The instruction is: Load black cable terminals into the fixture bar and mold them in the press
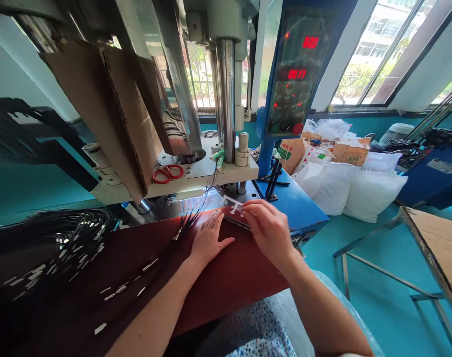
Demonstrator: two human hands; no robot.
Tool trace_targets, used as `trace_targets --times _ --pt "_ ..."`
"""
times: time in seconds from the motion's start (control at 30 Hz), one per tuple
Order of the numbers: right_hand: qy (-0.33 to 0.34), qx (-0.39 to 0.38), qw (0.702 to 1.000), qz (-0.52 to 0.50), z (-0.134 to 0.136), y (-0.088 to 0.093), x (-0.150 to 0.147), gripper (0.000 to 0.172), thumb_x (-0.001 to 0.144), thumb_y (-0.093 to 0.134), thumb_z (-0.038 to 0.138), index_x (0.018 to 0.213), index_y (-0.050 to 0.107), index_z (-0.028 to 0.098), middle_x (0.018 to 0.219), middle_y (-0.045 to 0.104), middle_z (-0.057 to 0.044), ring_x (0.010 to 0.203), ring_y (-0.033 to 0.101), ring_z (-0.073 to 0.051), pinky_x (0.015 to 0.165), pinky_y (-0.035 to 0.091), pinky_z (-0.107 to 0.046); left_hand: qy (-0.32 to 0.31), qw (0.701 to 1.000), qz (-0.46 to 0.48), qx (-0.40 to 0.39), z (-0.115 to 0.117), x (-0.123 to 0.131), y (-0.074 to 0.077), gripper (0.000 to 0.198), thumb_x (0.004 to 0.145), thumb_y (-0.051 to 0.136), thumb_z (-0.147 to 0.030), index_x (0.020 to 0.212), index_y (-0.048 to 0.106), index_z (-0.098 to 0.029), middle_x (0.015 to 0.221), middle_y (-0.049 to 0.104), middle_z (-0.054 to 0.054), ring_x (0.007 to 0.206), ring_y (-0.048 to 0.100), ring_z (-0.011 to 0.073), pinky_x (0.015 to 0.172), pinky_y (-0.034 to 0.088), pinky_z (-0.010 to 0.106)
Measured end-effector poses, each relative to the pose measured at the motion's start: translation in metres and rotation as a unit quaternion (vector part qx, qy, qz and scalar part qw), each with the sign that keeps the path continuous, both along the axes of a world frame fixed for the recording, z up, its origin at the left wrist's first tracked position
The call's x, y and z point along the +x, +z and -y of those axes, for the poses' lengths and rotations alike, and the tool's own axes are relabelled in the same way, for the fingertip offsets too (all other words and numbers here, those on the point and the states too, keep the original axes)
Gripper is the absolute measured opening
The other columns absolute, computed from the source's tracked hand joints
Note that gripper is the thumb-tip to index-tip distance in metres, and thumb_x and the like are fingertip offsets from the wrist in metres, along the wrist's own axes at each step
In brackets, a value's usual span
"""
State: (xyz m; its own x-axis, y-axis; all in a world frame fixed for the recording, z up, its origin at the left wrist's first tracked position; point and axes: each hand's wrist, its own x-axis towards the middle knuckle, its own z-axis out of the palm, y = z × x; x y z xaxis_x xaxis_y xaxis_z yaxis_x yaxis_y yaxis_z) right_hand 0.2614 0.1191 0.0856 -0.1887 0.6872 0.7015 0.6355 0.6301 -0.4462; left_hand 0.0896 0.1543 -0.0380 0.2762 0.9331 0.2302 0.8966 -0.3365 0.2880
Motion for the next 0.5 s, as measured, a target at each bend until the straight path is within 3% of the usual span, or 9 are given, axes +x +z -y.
trace_targets --times 0.07,0.13,0.2,0.27,0.33,0.4,0.5 --pt "-0.066 0.04 0.997 0.025 0.02 0.014 0.025 0.007 0.086 0.052 0.022 0.085 0.06 0.022 0.091 0.065 -0.002 0.082 0.062 -0.015 0.074 0.048 -0.027 -0.001 1.0 -0.002 -0.002 0.0 -0.001 0.0 0.071 0.076 0.055 -0.049 0.133 0.033 -0.012 0.144 0.03 0.01 0.132 0.026 0.0234 0.104 0.03 0.041" --pt "-0.157 0.053 0.982 0.092 0.042 0.013 0.058 0.008 0.086 0.053 0.026 0.086 0.061 0.024 0.09 0.066 -0.001 0.08 0.062 -0.016 0.073 0.046 -0.026 -0.003 1.0 0.0 0.0 0.001 -0.001 -0.001 0.07 0.077 0.054 -0.048 0.133 0.033 -0.013 0.144 0.03 0.01 0.133 0.026 0.0235 0.104 0.03 0.042" --pt "-0.265 0.039 0.948 0.175 0.063 -0.002 0.096 0.019 0.089 0.047 0.034 0.083 0.061 0.023 0.088 0.066 -0.003 0.076 0.062 -0.018 0.065 0.044 -0.027 -0.008 1.0 0.006 0.004 0.002 -0.002 -0.003 0.068 0.077 0.053 -0.047 0.133 0.033 -0.014 0.144 0.03 0.011 0.133 0.025 0.0239 0.104 0.03 0.042" --pt "-0.34 -0.022 0.905 0.256 0.081 -0.027 0.133 0.033 0.091 0.036 0.041 0.082 0.061 0.022 0.088 0.067 -0.005 0.066 0.062 -0.019 0.052 0.039 -0.028 -0.012 1.0 0.02 0.011 0.002 -0.003 -0.004 0.068 0.077 0.054 -0.045 0.134 0.03 -0.016 0.144 0.03 0.011 0.133 0.025 0.0244 0.104 0.03 0.043" --pt "-0.326 -0.097 0.885 0.318 0.093 -0.055 0.161 0.037 0.089 0.033 0.046 0.089 0.06 0.021 0.086 0.068 -0.006 0.063 0.062 -0.022 0.05 0.04 -0.029 -0.017 0.998 0.046 0.028 0.002 -0.003 -0.007 0.073 0.075 0.057 -0.043 0.136 0.025 -0.017 0.144 0.029 0.012 0.133 0.025 0.0253 0.104 0.029 0.044" --pt "-0.313 -0.123 0.878 0.34 0.095 -0.079 0.174 0.04 0.087 0.035 0.048 0.097 0.059 0.018 0.085 0.068 -0.009 0.074 0.063 -0.027 0.058 0.045 -0.034 -0.014 0.996 0.078 0.051 0.0 -0.002 -0.009 0.079 0.073 0.061 -0.039 0.137 0.02 -0.017 0.144 0.029 0.013 0.133 0.024 0.0269 0.105 0.028 0.046" --pt "-0.258 -0.105 0.913 0.297 0.078 -0.103 0.165 0.04 0.087 0.037 0.048 0.098 0.059 0.017 0.088 0.068 -0.01 0.084 0.062 -0.027 0.071 0.048 -0.039 0.006 0.989 0.123 0.08 0.0 0.002 -0.006 0.075 0.071 0.064 -0.029 0.134 0.026 -0.013 0.141 0.031 0.016 0.132 0.025 0.0298 0.106 0.026 0.049"
